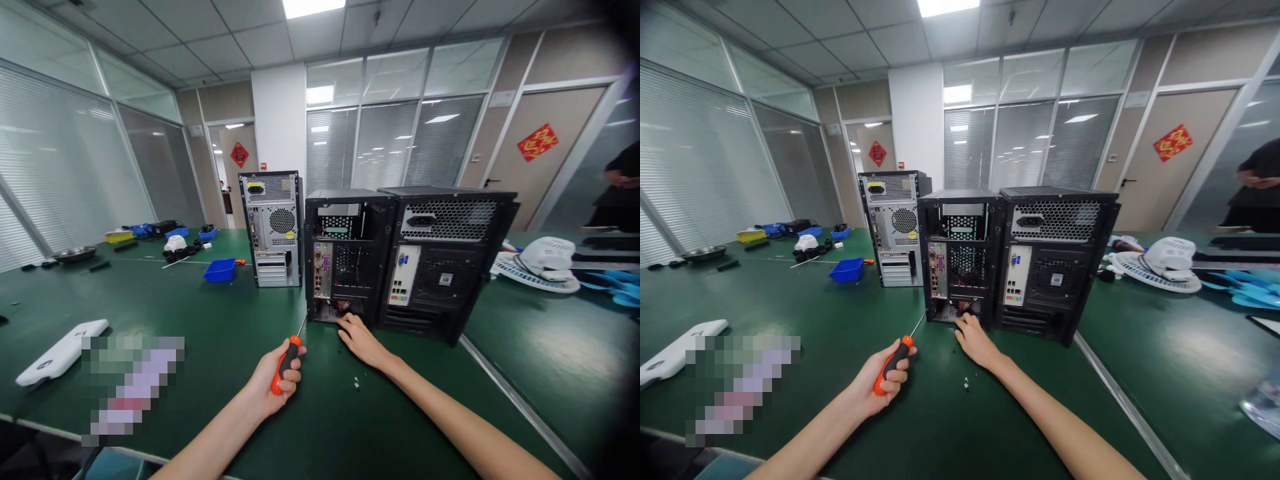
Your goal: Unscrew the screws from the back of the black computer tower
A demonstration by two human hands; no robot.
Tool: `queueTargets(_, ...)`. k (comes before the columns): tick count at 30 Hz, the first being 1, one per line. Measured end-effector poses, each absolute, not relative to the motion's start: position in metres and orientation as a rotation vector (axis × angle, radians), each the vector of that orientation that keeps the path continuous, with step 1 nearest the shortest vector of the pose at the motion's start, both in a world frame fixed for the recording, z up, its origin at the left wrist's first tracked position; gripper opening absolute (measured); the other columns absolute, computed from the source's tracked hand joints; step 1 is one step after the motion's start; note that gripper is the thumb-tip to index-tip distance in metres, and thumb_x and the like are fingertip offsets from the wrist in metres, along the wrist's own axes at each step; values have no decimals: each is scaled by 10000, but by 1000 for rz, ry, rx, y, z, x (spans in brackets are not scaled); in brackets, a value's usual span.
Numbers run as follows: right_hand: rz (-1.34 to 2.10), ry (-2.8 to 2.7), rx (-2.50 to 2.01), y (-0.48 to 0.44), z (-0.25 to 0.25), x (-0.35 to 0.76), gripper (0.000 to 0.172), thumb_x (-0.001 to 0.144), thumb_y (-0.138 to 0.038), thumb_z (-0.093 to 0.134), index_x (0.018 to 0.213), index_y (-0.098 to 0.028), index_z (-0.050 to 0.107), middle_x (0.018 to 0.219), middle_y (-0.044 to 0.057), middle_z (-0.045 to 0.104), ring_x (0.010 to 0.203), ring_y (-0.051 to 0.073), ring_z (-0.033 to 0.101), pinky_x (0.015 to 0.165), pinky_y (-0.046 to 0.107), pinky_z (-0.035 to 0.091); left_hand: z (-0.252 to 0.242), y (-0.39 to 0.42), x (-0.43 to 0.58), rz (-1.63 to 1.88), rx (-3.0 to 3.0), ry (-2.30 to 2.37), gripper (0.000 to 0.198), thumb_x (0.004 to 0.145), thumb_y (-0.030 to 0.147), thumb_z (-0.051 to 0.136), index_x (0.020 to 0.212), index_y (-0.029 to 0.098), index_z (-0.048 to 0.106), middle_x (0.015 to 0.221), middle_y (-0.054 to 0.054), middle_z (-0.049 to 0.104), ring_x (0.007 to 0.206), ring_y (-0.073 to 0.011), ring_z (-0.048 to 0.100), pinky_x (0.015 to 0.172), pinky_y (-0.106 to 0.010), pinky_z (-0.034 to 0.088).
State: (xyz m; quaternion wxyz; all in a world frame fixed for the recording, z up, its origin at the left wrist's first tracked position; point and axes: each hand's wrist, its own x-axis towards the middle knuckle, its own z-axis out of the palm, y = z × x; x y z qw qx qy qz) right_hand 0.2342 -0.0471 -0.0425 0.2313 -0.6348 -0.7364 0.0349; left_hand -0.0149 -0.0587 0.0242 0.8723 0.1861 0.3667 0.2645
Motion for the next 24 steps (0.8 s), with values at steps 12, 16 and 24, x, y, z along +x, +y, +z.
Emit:
queueTargets(12, 113, -2037, -1783, -50, -34, 228, 343, 836, -99, 359, 1072, -135, 606, 1000, 102, 535, 960, 217, 474, 929, 349, 384, 25, -62, -7, 540, 638, 919, 300, 937, 411, 331, 841, 156, 456, 560, 53, 398, 344, -11, 323, 316, -107, 138)
queueTargets(16, 107, -2039, -1793, -49, -36, 228, 366, 816, -82, 358, 1094, -114, 593, 1007, 107, 532, 958, 219, 467, 937, 351, 377, 24, -63, -5, 528, 754, 976, 300, 936, 421, 318, 842, 167, 447, 555, 55, 408, 342, -21, 328, 319, -120, 158)
queueTargets(24, 88, -2031, -1794, -46, -43, 229, 403, 797, -68, 367, 1139, -116, 574, 1032, 116, 534, 969, 226, 463, 950, 363, 366, 28, -59, -6, 464, 965, 1070, 309, 932, 434, 295, 840, 175, 437, 545, 60, 426, 333, -40, 359, 323, -134, 219)
